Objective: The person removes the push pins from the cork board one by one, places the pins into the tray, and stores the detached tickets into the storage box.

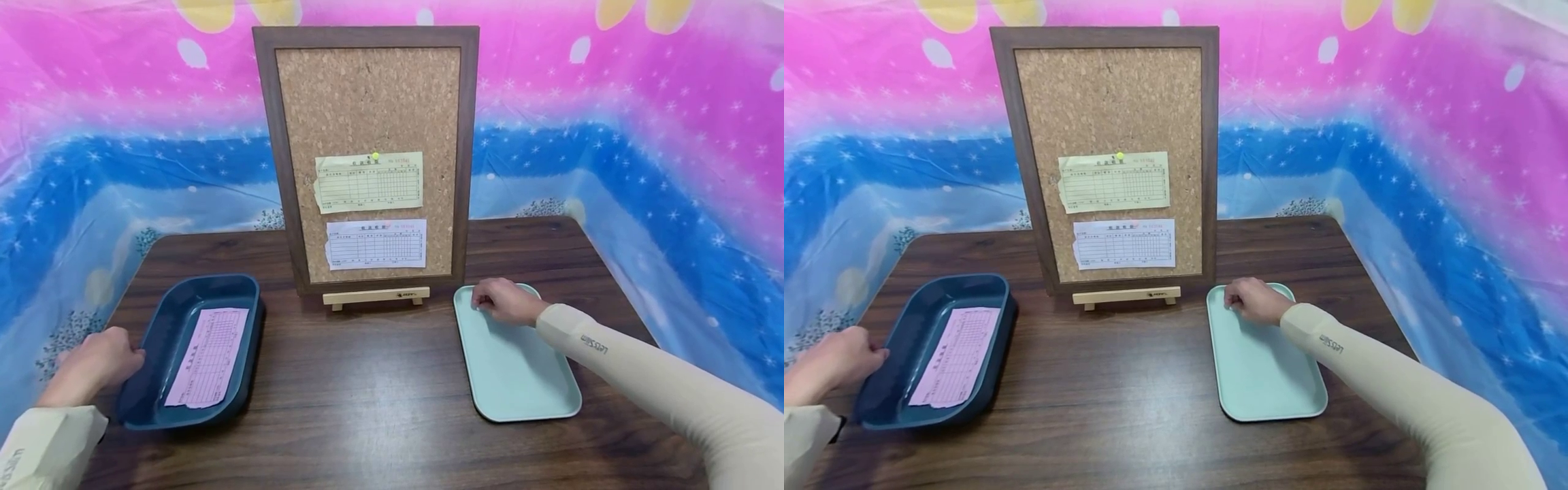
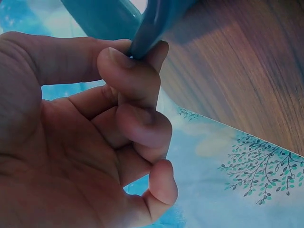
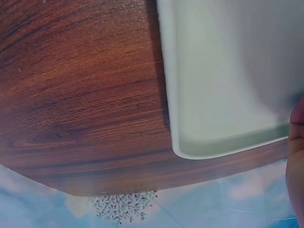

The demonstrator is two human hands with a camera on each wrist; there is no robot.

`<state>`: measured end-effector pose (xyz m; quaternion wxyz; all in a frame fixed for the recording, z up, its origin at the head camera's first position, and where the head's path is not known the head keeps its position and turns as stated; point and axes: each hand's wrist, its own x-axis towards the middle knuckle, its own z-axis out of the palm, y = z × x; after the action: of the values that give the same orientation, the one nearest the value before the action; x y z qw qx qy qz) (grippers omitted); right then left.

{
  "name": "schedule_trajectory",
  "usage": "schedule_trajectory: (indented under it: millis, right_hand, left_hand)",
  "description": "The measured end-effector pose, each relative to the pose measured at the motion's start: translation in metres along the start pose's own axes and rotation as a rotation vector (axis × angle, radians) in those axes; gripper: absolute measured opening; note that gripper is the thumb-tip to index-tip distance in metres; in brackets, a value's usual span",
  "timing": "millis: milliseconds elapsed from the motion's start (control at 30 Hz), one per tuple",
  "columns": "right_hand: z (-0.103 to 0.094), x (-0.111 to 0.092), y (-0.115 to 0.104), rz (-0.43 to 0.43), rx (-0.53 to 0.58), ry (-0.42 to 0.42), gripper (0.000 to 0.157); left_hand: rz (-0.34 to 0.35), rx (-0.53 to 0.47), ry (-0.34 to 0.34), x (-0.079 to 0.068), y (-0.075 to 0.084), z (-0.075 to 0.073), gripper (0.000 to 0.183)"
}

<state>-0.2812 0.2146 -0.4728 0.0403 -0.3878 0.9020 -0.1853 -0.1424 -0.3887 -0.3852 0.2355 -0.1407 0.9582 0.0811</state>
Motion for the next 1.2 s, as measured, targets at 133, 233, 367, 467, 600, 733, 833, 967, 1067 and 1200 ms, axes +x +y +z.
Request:
schedule_trajectory:
  millis: [133,233,367,467,600,733,833,967,1067,1200]
  right_hand:
    - [-0.001,0.001,-0.001,-0.008,-0.007,0.000,0.022]
    - [-0.003,0.003,-0.003,-0.021,-0.019,0.007,0.019]
    - [-0.009,0.008,-0.008,-0.054,-0.049,0.035,0.014]
    - [-0.016,0.012,-0.015,-0.072,-0.068,0.050,0.009]
    - [-0.027,0.020,-0.030,-0.071,-0.072,0.031,0.008]
    - [-0.040,0.032,-0.051,-0.097,-0.083,0.024,0.011]
    - [-0.050,0.043,-0.063,-0.126,-0.101,0.043,0.012]
    - [-0.062,0.054,-0.075,-0.134,-0.128,0.076,0.011]
    - [-0.072,0.061,-0.081,-0.133,-0.153,0.127,0.009]
    - [-0.082,0.073,-0.087,-0.142,-0.186,0.219,0.007]
  left_hand:
    - [0.025,-0.020,-0.002,-0.001,-0.001,-0.002,0.027]
    - [0.033,-0.029,0.007,-0.002,-0.002,-0.001,0.028]
    - [0.048,-0.033,0.149,-0.003,0.001,0.001,0.025]
    - [0.075,-0.044,0.328,-0.003,0.008,0.000,0.024]
    - [0.135,-0.085,0.470,-0.004,0.019,-0.004,0.029]
    - [0.208,-0.127,0.529,-0.008,0.026,-0.008,0.028]
    - [0.262,-0.142,0.563,-0.011,0.031,-0.012,0.029]
    - [0.325,-0.175,0.592,-0.014,0.043,-0.018,0.031]
    - [0.358,-0.203,0.608,-0.015,0.059,-0.024,0.030]
    - [0.394,-0.233,0.607,-0.016,0.080,-0.033,0.026]
